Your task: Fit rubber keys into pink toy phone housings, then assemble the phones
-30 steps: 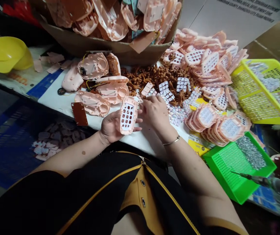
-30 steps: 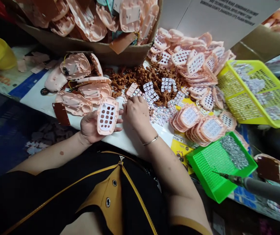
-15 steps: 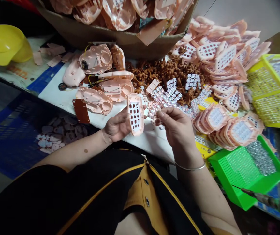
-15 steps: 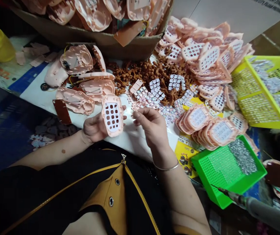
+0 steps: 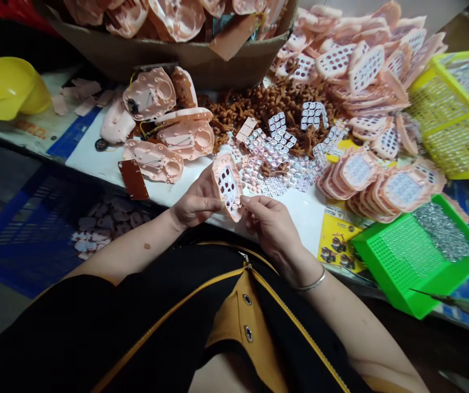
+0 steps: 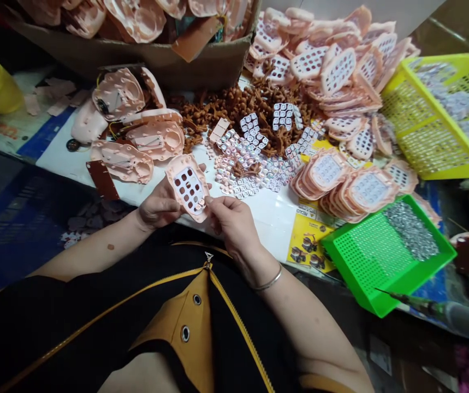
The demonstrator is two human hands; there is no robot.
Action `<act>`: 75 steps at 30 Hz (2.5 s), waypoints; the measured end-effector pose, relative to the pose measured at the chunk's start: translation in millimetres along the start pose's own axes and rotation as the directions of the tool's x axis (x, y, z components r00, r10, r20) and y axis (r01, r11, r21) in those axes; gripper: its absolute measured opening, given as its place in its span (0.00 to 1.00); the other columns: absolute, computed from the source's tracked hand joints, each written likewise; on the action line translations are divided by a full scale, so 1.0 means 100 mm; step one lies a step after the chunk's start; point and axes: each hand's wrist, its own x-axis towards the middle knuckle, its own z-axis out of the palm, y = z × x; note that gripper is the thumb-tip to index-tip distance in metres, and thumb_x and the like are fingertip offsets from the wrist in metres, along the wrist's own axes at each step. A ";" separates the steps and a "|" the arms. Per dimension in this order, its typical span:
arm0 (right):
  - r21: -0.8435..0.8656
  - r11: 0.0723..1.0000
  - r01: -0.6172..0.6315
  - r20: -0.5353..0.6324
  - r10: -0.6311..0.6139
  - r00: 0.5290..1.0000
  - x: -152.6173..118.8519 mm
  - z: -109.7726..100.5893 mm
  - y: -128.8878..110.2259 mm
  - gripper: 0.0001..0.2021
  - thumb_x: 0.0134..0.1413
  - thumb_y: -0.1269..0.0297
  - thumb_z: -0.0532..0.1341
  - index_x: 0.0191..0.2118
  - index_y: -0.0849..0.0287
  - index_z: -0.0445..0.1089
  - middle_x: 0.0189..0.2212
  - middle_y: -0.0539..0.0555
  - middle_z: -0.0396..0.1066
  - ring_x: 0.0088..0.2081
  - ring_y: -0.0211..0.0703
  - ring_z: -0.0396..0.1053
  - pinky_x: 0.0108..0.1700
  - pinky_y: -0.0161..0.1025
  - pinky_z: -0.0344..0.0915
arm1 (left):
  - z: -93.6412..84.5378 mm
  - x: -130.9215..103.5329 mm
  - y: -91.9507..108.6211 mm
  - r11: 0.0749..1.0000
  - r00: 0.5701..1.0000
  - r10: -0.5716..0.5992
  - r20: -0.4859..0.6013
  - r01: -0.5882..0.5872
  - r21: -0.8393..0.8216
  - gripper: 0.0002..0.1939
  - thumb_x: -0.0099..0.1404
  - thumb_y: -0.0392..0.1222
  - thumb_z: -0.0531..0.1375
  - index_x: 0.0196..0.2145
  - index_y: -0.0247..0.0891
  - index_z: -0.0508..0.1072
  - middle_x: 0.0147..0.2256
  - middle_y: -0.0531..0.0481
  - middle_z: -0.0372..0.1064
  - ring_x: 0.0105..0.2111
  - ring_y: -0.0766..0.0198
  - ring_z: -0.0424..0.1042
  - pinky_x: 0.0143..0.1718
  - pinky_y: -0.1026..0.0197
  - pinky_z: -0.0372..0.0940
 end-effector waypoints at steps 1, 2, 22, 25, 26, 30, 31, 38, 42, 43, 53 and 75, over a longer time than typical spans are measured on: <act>-0.027 0.999 0.023 0.006 -0.023 1.000 -0.01 0.00 0.02 0.21 0.36 0.50 0.73 0.17 0.59 0.65 0.12 0.44 0.61 0.14 0.28 0.52 0.17 0.31 0.47 | 0.00 0.00 0.00 1.000 1.000 0.002 0.002 -0.002 0.015 0.49 0.39 0.36 0.74 0.60 0.41 0.64 0.58 0.40 0.68 0.63 0.42 0.61 0.60 0.49 0.62; -0.054 0.997 0.047 0.011 -0.047 0.999 -0.01 0.00 0.03 0.21 0.37 0.50 0.72 0.17 0.59 0.65 0.11 0.44 0.60 0.14 0.28 0.52 0.18 0.31 0.48 | 0.00 0.00 -0.01 1.000 1.000 0.001 0.005 -0.001 0.026 0.51 0.39 0.35 0.73 0.62 0.42 0.63 0.58 0.40 0.69 0.63 0.42 0.62 0.59 0.49 0.62; -0.611 0.245 0.753 0.300 -0.808 0.507 0.04 -0.10 0.17 0.08 0.64 0.66 0.57 0.42 0.55 0.74 0.39 0.57 0.72 0.43 0.44 0.71 0.45 0.45 0.70 | -0.09 -0.01 0.01 0.995 0.999 -0.035 0.014 0.036 -0.090 0.42 0.45 0.41 0.72 0.58 0.41 0.67 0.48 0.43 0.75 0.57 0.42 0.68 0.52 0.46 0.68; -0.572 0.074 0.817 0.470 -0.786 0.401 0.04 -0.16 0.18 0.13 0.63 0.71 0.57 0.51 0.55 0.71 0.46 0.59 0.73 0.47 0.46 0.72 0.47 0.45 0.70 | -0.09 -0.01 0.02 0.995 0.999 -0.035 0.025 0.037 -0.088 0.42 0.45 0.41 0.71 0.59 0.41 0.67 0.50 0.42 0.74 0.57 0.42 0.69 0.52 0.46 0.69; -0.558 0.028 0.829 0.517 -0.770 0.374 0.04 -0.19 0.18 0.15 0.63 0.71 0.57 0.54 0.55 0.70 0.46 0.60 0.73 0.47 0.46 0.72 0.47 0.46 0.70 | -0.09 -0.01 0.02 0.995 0.999 -0.036 0.031 0.039 -0.091 0.41 0.46 0.42 0.71 0.59 0.41 0.67 0.50 0.42 0.74 0.56 0.43 0.69 0.52 0.47 0.69; -0.527 -0.148 0.837 0.663 -0.688 0.295 0.05 -0.25 0.18 0.23 0.63 0.66 0.58 0.63 0.58 0.61 0.52 0.66 0.70 0.52 0.54 0.69 0.50 0.52 0.68 | -0.10 0.00 0.04 0.990 0.998 -0.049 0.040 0.054 -0.132 0.39 0.46 0.44 0.70 0.57 0.40 0.69 0.51 0.43 0.74 0.55 0.44 0.70 0.52 0.47 0.69; -0.520 -0.158 0.839 0.679 -0.673 0.294 0.05 -0.27 0.17 0.24 0.63 0.65 0.58 0.64 0.58 0.60 0.52 0.66 0.70 0.53 0.55 0.68 0.50 0.53 0.68 | -0.10 0.00 0.04 0.989 0.998 -0.054 0.040 0.059 -0.137 0.39 0.46 0.45 0.70 0.57 0.40 0.69 0.51 0.43 0.74 0.56 0.44 0.70 0.52 0.47 0.69; -0.476 -0.017 0.879 0.670 -0.654 0.350 0.05 -0.34 0.04 0.19 0.61 0.74 0.58 0.56 0.50 0.68 0.37 0.54 0.73 0.37 0.41 0.70 0.37 0.40 0.68 | -0.13 0.02 0.01 0.994 0.989 -0.101 0.111 0.104 -0.021 0.36 0.44 0.41 0.72 0.52 0.38 0.71 0.54 0.40 0.71 0.55 0.42 0.70 0.50 0.49 0.69; -0.552 -0.136 0.823 0.618 -0.730 0.294 0.06 -0.32 0.08 0.15 0.61 0.73 0.60 0.52 0.54 0.70 0.34 0.54 0.73 0.34 0.41 0.69 0.35 0.40 0.66 | -0.13 0.03 0.00 0.991 0.981 -0.135 0.138 0.135 0.009 0.37 0.44 0.40 0.73 0.53 0.40 0.70 0.51 0.41 0.73 0.50 0.45 0.74 0.46 0.52 0.71; -0.565 -0.143 0.812 0.606 -0.741 0.291 0.06 -0.30 0.10 0.14 0.61 0.72 0.60 0.51 0.55 0.70 0.33 0.54 0.73 0.34 0.41 0.69 0.35 0.40 0.66 | -0.13 0.04 0.00 0.991 0.983 -0.131 0.132 0.132 0.000 0.36 0.44 0.41 0.73 0.53 0.39 0.70 0.50 0.41 0.74 0.50 0.46 0.74 0.47 0.52 0.70; -0.771 -0.173 0.613 0.507 -0.750 0.426 0.01 -0.20 0.17 0.09 0.64 0.63 0.58 0.39 0.55 0.76 0.29 0.55 0.72 0.32 0.44 0.65 0.37 0.44 0.59 | -0.09 0.06 0.00 0.992 0.991 -0.122 0.060 0.124 -0.016 0.33 0.48 0.41 0.72 0.52 0.38 0.72 0.46 0.44 0.75 0.49 0.50 0.74 0.48 0.54 0.70; -0.477 -0.119 0.871 0.664 -0.698 0.268 0.02 -0.25 0.10 0.17 0.63 0.56 0.58 0.55 0.54 0.69 0.45 0.58 0.75 0.48 0.50 0.70 0.51 0.51 0.65 | -0.08 0.04 0.04 0.985 0.992 -0.120 -0.025 0.116 -0.128 0.39 0.48 0.44 0.69 0.58 0.38 0.66 0.54 0.39 0.72 0.59 0.40 0.67 0.53 0.44 0.68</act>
